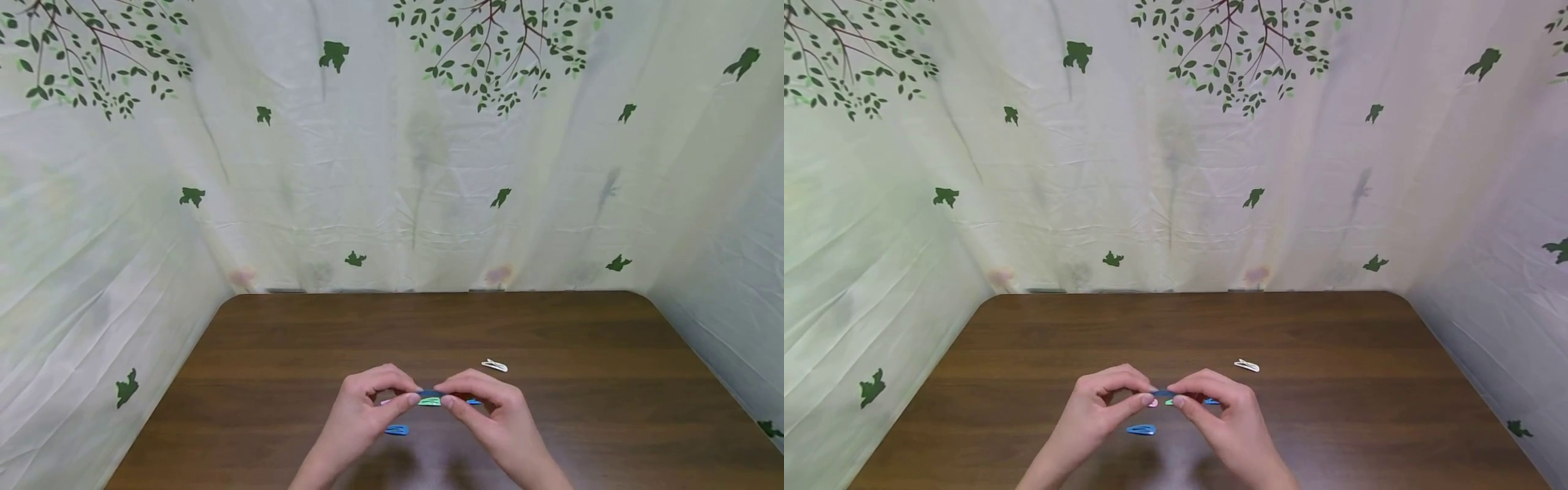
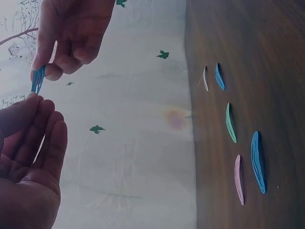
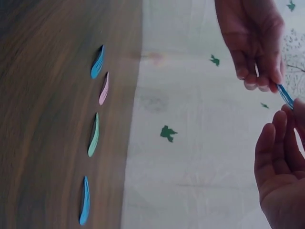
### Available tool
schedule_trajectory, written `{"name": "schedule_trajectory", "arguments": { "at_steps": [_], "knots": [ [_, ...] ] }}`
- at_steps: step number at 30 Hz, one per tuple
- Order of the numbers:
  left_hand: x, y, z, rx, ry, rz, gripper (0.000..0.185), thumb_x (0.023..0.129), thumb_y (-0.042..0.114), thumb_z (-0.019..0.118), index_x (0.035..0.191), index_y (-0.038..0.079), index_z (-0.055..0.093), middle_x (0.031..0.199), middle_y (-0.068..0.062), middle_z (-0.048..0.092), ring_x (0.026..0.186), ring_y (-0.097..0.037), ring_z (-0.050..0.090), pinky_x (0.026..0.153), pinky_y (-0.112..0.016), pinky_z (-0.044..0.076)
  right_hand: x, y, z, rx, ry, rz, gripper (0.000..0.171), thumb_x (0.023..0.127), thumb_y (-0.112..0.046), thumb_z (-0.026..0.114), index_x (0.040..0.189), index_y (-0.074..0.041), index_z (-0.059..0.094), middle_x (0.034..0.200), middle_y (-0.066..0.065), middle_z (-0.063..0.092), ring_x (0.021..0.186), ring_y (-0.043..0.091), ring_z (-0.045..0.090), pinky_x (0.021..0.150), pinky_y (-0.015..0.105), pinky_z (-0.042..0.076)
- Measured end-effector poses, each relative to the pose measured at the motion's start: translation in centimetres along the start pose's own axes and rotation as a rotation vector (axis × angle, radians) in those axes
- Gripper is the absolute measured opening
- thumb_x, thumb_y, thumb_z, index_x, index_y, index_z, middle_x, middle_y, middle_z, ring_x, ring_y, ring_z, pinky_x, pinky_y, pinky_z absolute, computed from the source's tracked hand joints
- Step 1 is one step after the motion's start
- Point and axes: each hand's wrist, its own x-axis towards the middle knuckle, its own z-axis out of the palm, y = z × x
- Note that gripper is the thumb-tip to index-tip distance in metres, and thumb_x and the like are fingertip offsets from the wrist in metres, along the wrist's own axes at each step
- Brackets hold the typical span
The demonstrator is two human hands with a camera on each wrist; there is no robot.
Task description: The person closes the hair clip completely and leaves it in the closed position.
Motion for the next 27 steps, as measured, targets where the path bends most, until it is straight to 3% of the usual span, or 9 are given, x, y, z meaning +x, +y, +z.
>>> {"name": "schedule_trajectory", "arguments": {
  "at_steps": [6,17,21,27],
  "knots": [
    [-0.1,-0.7,-0.3,-0.084,-0.070,-0.049,0.016,0.088,-0.004,0.070,0.093,0.010,0.074,0.087,0.001,0.069,0.079,-0.016,0.062,0.067,-0.027,0.053,0.0,-0.2,-0.4,0.062,-0.057,0.133,0.019,0.092,0.000,0.066,0.107,-0.010,0.073,0.100,0.007,0.069,0.087,0.022,0.063,0.071,0.029,0.054],
    [-0.2,-1.3,-0.6,-0.110,-0.122,-0.060,0.011,0.090,0.002,0.070,0.093,0.011,0.074,0.086,-0.001,0.069,0.079,-0.015,0.061,0.069,-0.029,0.053,0.0,0.2,-0.6,0.096,-0.111,0.201,0.016,0.094,-0.004,0.065,0.106,-0.011,0.073,0.098,0.008,0.070,0.087,0.023,0.064,0.075,0.031,0.053],
    [-0.2,-1.5,-0.6,-0.104,-0.134,-0.070,0.006,0.091,0.007,0.070,0.093,0.011,0.074,0.086,-0.002,0.068,0.078,-0.014,0.061,0.067,-0.028,0.053,-0.1,0.4,-0.4,0.110,-0.112,0.224,0.015,0.095,-0.005,0.064,0.105,-0.011,0.073,0.097,0.009,0.070,0.087,0.023,0.064,0.075,0.031,0.053],
    [-0.1,-1.7,-0.5,-0.102,-0.104,-0.144,0.003,0.090,0.010,0.072,0.092,0.012,0.074,0.084,-0.003,0.068,0.077,-0.017,0.061,0.069,-0.030,0.054,-0.1,0.5,0.1,0.139,-0.045,0.304,0.012,0.094,-0.008,0.066,0.104,-0.008,0.072,0.093,0.012,0.070,0.083,0.021,0.065,0.075,0.033,0.056]
  ]
}}
